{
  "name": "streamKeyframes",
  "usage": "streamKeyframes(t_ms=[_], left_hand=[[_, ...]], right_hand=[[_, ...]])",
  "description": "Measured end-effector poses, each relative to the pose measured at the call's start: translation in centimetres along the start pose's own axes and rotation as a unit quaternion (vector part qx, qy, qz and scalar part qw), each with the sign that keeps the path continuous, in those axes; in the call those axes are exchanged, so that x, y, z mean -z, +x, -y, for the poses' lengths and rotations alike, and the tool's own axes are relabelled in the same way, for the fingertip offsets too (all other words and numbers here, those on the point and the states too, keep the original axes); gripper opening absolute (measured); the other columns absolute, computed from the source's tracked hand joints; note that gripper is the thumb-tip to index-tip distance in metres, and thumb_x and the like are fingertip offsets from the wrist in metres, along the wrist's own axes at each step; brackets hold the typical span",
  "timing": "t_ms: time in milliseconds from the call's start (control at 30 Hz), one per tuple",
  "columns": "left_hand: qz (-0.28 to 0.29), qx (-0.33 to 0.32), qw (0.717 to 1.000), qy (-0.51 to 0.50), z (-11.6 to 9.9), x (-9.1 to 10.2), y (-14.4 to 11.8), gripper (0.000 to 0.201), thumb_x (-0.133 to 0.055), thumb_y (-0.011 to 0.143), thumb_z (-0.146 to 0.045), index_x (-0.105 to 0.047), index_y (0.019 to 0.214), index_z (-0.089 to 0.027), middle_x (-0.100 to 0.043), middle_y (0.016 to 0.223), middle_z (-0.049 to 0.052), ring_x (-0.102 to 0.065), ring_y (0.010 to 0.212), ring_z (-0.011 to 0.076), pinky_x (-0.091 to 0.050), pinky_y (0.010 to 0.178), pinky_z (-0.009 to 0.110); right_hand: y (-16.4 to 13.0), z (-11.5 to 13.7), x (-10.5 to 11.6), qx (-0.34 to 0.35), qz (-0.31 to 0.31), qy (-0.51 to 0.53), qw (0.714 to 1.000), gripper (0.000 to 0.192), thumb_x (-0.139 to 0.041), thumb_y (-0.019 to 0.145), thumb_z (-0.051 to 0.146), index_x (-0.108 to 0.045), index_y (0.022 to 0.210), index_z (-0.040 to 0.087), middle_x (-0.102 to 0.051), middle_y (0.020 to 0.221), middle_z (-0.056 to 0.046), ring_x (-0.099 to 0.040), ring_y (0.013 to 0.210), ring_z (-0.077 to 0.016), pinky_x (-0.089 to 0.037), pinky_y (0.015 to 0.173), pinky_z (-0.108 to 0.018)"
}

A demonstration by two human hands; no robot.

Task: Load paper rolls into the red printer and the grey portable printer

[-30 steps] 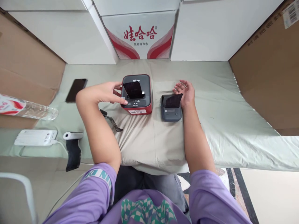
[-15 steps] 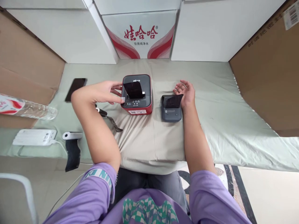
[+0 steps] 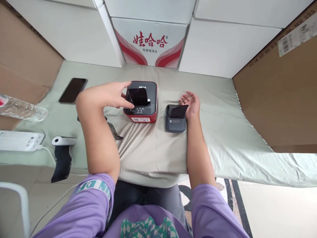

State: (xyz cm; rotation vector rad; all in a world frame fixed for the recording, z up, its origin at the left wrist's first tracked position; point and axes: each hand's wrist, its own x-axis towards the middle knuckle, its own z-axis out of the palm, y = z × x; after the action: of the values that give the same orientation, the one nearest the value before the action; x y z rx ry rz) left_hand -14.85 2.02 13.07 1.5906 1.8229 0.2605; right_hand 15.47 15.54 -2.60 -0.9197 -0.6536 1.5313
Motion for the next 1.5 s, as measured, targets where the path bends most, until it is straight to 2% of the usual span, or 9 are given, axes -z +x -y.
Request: streamKeyframes(t_ms=[200,433,600,767,900,1033,1133,1333,1500], left_hand=[[-0.033,0.024,0.998,0.042,-1.4,0.0,-1.4,0.132,-0.085,0.06,-0.053,-0.012,0.167,-0.031,-0.071,0.13,0.012,-0.061,0.127,0.0422,-0.049,0.1,0.046],[-0.028,0.051,0.996,0.066,-1.6,-0.3,-0.6,0.138,-0.087,0.057,-0.056,-0.004,0.167,-0.039,-0.058,0.147,0.012,-0.06,0.127,0.0432,-0.049,0.1,0.047],[-0.03,0.018,0.998,0.055,-1.1,-0.5,0.2,0.138,-0.09,0.053,-0.055,-0.012,0.166,-0.041,-0.057,0.148,0.007,-0.056,0.131,0.0451,-0.046,0.107,0.049],[-0.026,0.029,0.998,0.057,-1.3,-0.6,0.5,0.139,-0.092,0.052,-0.05,-0.013,0.166,-0.041,-0.048,0.158,0.007,-0.051,0.137,0.047,-0.044,0.111,0.051],[-0.028,0.033,0.997,0.061,-1.2,-0.3,0.2,0.131,-0.091,0.06,-0.047,-0.015,0.166,-0.039,-0.044,0.162,0.007,-0.044,0.145,0.0458,-0.042,0.115,0.051],[-0.05,0.079,0.992,0.08,0.4,0.5,-0.3,0.123,-0.086,0.07,-0.045,-0.014,0.168,-0.032,-0.04,0.165,0.011,-0.045,0.146,0.042,-0.041,0.116,0.049],[-0.065,0.095,0.991,0.071,2.0,1.0,-0.2,0.112,-0.081,0.075,-0.049,-0.021,0.166,-0.028,-0.039,0.166,0.012,-0.048,0.142,0.0431,-0.042,0.113,0.051],[-0.054,0.106,0.993,0.025,4.2,1.5,1.6,0.108,-0.091,0.054,-0.056,-0.048,0.151,-0.038,-0.061,0.147,0.009,-0.056,0.135,0.0417,-0.05,0.102,0.046],[-0.048,0.086,0.994,0.044,3.8,1.4,1.8,0.084,-0.087,0.057,-0.06,-0.063,0.134,-0.036,-0.071,0.13,0.007,-0.063,0.125,0.0393,-0.051,0.098,0.046]], right_hand=[[0.1,-0.1,0.1,0.007,0.003,-0.003,1.0,0.026,-0.066,0.085,0.052,-0.06,0.086,0.026,-0.062,0.08,0.0,-0.064,0.075,-0.0169,-0.06,0.068,-0.032],[0.1,-0.2,0.1,0.002,0.001,0.007,1.0,0.023,-0.062,0.087,0.049,-0.06,0.087,0.026,-0.063,0.08,-0.001,-0.064,0.076,-0.0172,-0.06,0.067,-0.033],[0.2,-0.1,0.1,0.008,0.008,-0.015,1.0,0.026,-0.066,0.085,0.052,-0.06,0.086,0.027,-0.063,0.08,-0.001,-0.064,0.078,-0.0183,-0.06,0.069,-0.034],[0.2,-0.1,0.1,0.003,0.0,-0.004,1.0,0.023,-0.064,0.086,0.049,-0.06,0.086,0.026,-0.062,0.08,0.0,-0.063,0.075,-0.0163,-0.06,0.069,-0.032],[0.1,-0.1,0.1,0.007,0.005,-0.016,1.0,0.025,-0.065,0.084,0.052,-0.059,0.086,0.027,-0.062,0.081,0.0,-0.064,0.077,-0.0175,-0.061,0.07,-0.034],[0.1,-0.1,0.2,0.007,0.003,-0.018,1.0,0.026,-0.065,0.084,0.052,-0.059,0.086,0.027,-0.063,0.082,-0.001,-0.065,0.08,-0.0188,-0.06,0.071,-0.035],[0.0,0.0,0.1,0.004,0.0,-0.006,1.0,0.022,-0.064,0.086,0.049,-0.06,0.086,0.027,-0.063,0.081,-0.001,-0.064,0.078,-0.0183,-0.06,0.07,-0.035],[-0.3,0.0,-0.2,-0.003,-0.002,0.008,1.0,0.019,-0.058,0.089,0.044,-0.06,0.085,0.026,-0.062,0.078,0.0,-0.062,0.071,-0.0156,-0.059,0.067,-0.031],[-0.1,0.0,0.0,0.006,0.009,-0.011,1.0,0.024,-0.067,0.084,0.05,-0.058,0.087,0.028,-0.061,0.079,0.001,-0.063,0.076,-0.0177,-0.06,0.071,-0.035]])
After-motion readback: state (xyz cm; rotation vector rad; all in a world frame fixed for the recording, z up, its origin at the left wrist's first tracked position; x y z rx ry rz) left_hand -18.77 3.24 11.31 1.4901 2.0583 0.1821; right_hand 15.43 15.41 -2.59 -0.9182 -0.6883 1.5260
